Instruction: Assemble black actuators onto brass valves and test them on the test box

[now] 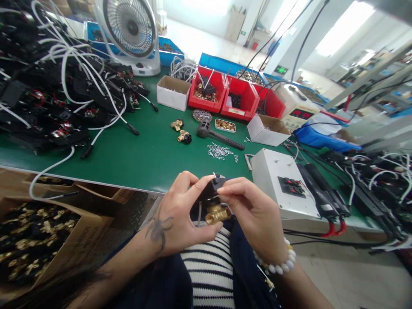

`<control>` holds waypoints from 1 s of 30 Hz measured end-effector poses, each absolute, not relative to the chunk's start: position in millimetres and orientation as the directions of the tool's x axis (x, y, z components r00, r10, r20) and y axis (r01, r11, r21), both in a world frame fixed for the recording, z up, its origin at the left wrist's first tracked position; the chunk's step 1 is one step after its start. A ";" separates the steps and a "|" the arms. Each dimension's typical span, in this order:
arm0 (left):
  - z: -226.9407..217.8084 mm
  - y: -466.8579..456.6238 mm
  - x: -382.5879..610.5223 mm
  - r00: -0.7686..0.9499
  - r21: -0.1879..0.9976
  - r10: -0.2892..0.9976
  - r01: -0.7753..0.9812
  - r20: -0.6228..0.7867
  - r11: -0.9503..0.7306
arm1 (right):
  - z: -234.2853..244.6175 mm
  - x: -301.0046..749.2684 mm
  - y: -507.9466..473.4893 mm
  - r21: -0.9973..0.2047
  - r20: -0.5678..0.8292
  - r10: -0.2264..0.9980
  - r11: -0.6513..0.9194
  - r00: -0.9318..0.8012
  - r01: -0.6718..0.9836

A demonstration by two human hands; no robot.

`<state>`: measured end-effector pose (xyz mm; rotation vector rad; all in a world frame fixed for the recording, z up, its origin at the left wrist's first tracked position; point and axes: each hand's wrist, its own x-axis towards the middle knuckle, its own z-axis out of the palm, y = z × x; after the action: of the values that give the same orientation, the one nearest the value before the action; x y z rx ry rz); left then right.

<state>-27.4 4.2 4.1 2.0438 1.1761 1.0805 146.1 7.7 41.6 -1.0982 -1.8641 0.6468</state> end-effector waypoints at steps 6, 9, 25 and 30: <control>-16.5 18.7 -21.8 0.255 0.835 0.926 0.413 0.279 -0.365 | 4.0 180.8 34.2 -0.703 0.262 0.950 0.307 -0.167 0.642; -25.4 28.1 -19.7 0.205 0.861 0.942 0.391 0.264 -0.326 | -23.7 202.6 42.5 -0.447 0.174 0.979 0.175 -0.107 0.877; -43.2 37.4 -26.9 0.238 0.902 0.950 0.333 0.202 -0.275 | -16.5 211.9 34.9 -0.025 -0.166 0.940 0.299 -0.299 0.954; -45.3 37.3 -29.5 0.260 0.908 0.941 0.303 0.215 -0.291 | 24.2 211.2 34.0 -0.497 0.168 0.975 0.212 -0.146 0.842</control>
<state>-29.5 37.3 -45.3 1.7572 1.1431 1.0400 211.2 34.0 24.2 -1.6801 -2.0426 0.3951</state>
